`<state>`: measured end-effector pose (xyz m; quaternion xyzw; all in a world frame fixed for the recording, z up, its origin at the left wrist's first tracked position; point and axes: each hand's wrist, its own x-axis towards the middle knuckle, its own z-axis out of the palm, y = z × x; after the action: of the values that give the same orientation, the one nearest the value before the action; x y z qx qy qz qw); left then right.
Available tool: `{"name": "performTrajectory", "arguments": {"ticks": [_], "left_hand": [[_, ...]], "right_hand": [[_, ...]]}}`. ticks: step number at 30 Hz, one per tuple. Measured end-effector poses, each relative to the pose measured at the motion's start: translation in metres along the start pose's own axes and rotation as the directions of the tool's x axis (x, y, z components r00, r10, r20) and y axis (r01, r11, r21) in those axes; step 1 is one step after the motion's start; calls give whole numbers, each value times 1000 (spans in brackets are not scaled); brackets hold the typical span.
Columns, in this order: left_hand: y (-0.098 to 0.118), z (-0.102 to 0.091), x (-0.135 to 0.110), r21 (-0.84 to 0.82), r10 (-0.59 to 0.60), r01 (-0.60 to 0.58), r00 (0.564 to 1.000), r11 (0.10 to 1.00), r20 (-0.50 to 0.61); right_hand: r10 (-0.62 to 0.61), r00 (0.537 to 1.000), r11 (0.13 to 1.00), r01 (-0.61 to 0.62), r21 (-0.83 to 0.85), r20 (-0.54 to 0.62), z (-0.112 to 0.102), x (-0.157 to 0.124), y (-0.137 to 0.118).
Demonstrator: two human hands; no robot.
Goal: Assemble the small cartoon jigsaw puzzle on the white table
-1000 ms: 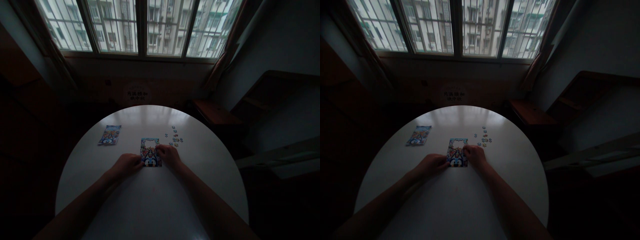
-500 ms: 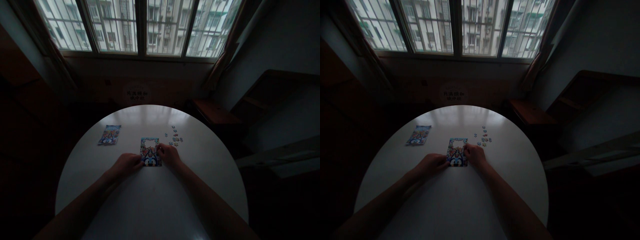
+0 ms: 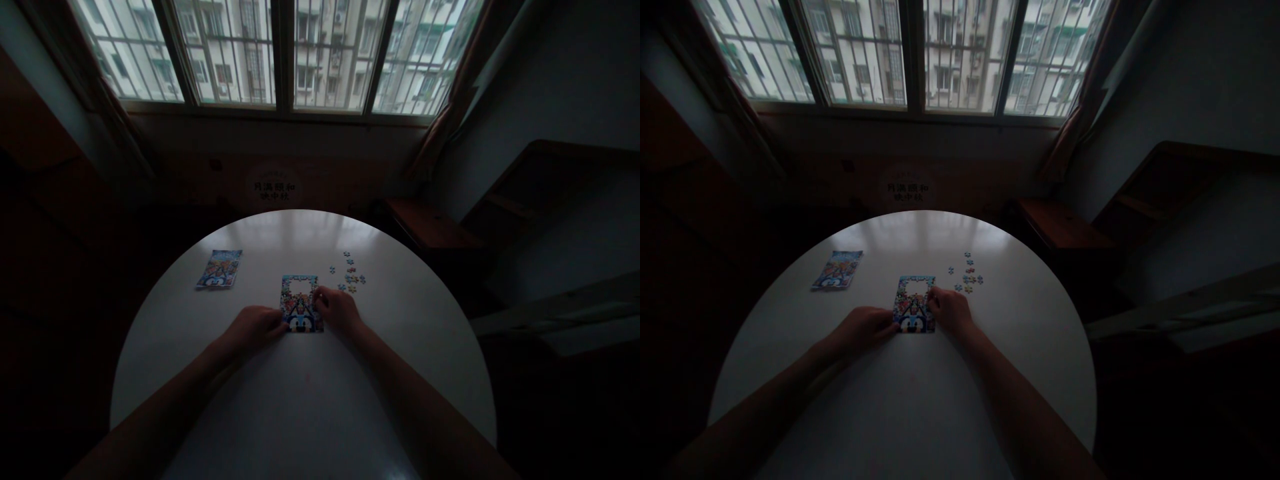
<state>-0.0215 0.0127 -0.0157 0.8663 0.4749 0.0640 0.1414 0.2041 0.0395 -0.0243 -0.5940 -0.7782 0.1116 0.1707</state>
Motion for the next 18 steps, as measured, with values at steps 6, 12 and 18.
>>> {"name": "performTrajectory", "arguments": {"ticks": [6,12,18], "left_hand": [[3,-3,0,-18,2,-2,1000,1000,24],[4,-4,-1,-26,17,-17,1000,1000,1],[2,-2,0,-4,22,-22,1000,1000,-7]], "right_hand": [[-14,1000,1000,14,17,-15,2,0,1],[-5,1000,1000,6,23,-17,0,0,1],[5,1000,1000,-5,13,-17,-1,0,0]]}}
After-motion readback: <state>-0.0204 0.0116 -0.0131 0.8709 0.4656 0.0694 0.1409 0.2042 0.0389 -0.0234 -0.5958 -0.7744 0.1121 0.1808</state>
